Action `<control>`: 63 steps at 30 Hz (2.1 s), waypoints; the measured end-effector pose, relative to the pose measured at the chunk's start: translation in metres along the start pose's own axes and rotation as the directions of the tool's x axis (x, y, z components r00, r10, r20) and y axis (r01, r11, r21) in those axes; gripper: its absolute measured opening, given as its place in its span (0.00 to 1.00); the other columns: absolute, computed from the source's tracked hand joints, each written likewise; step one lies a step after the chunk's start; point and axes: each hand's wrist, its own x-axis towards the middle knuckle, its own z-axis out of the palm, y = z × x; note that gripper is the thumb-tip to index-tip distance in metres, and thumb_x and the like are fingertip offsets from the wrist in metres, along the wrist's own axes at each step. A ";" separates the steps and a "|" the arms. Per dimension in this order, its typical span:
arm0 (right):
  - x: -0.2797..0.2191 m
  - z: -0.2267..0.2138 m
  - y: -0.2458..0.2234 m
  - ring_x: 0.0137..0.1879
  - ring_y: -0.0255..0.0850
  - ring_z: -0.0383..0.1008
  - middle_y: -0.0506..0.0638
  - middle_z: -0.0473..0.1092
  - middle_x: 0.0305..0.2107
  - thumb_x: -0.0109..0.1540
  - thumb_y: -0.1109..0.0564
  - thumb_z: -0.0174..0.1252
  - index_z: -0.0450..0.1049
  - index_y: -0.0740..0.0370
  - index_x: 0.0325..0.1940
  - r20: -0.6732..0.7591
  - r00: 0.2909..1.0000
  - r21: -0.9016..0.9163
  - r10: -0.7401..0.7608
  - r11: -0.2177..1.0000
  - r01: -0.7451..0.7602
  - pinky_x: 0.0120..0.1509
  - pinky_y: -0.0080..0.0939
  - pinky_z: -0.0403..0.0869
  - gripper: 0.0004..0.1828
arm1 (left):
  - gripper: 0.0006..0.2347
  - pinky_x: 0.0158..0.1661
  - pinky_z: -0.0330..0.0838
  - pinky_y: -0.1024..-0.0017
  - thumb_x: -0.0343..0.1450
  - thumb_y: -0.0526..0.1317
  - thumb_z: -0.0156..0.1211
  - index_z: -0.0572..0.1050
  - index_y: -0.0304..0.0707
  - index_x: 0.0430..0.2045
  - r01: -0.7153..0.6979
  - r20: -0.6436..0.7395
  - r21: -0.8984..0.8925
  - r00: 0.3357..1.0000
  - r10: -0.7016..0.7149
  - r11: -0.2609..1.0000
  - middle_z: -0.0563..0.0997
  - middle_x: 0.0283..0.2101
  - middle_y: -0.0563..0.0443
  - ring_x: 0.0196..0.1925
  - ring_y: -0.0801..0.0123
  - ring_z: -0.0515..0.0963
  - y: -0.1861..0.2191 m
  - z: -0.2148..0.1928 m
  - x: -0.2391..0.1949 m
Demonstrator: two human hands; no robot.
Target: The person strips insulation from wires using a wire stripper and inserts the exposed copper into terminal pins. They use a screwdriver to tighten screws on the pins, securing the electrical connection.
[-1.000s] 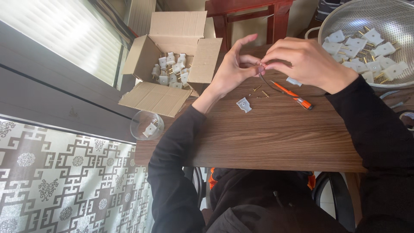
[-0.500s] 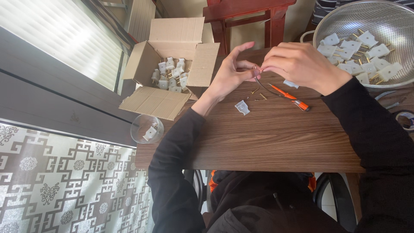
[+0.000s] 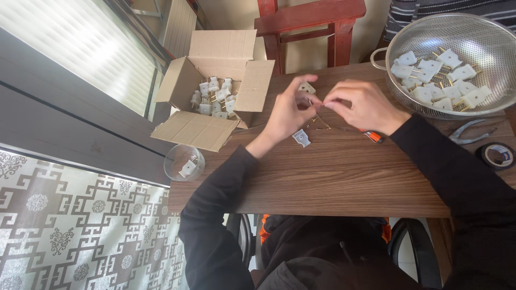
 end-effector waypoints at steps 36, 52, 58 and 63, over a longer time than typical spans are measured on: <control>-0.035 0.021 -0.051 0.34 0.41 0.79 0.48 0.86 0.39 0.72 0.65 0.74 0.90 0.57 0.46 -0.269 0.948 0.296 0.172 0.951 -0.089 0.34 0.38 0.73 0.05 | 0.02 0.48 0.89 0.71 0.80 0.37 0.78 0.92 0.42 0.43 -0.050 -0.232 -0.164 0.973 0.011 0.985 0.95 0.39 0.53 0.44 0.77 0.93 -0.020 0.052 -0.055; -0.038 0.014 -0.041 0.44 0.48 0.85 0.48 0.84 0.42 0.76 0.62 0.70 0.88 0.56 0.50 -0.229 0.947 -0.177 -0.224 0.967 0.186 0.44 0.45 0.82 0.04 | 0.01 0.45 0.83 0.68 0.79 0.36 0.77 0.91 0.45 0.39 -0.180 -0.204 -0.004 0.963 0.175 0.984 0.91 0.36 0.51 0.39 0.69 0.90 -0.025 0.044 -0.055; -0.041 0.022 -0.039 0.43 0.47 0.85 0.44 0.83 0.40 0.77 0.60 0.69 0.87 0.54 0.50 -0.236 0.970 -0.044 -0.061 0.998 0.052 0.44 0.45 0.82 0.03 | 0.02 0.48 0.82 0.67 0.79 0.37 0.78 0.90 0.44 0.36 -0.164 -0.218 0.000 0.963 0.160 0.987 0.93 0.40 0.52 0.41 0.65 0.91 -0.026 0.046 -0.057; -0.042 0.022 -0.046 0.37 0.44 0.83 0.47 0.81 0.33 0.73 0.64 0.69 0.87 0.57 0.45 -0.141 0.969 0.192 0.203 0.966 -0.174 0.39 0.43 0.79 0.05 | 0.04 0.45 0.82 0.66 0.79 0.36 0.78 0.88 0.42 0.34 -0.209 -0.218 0.053 0.952 0.215 0.977 0.91 0.37 0.51 0.37 0.62 0.90 -0.018 0.043 -0.057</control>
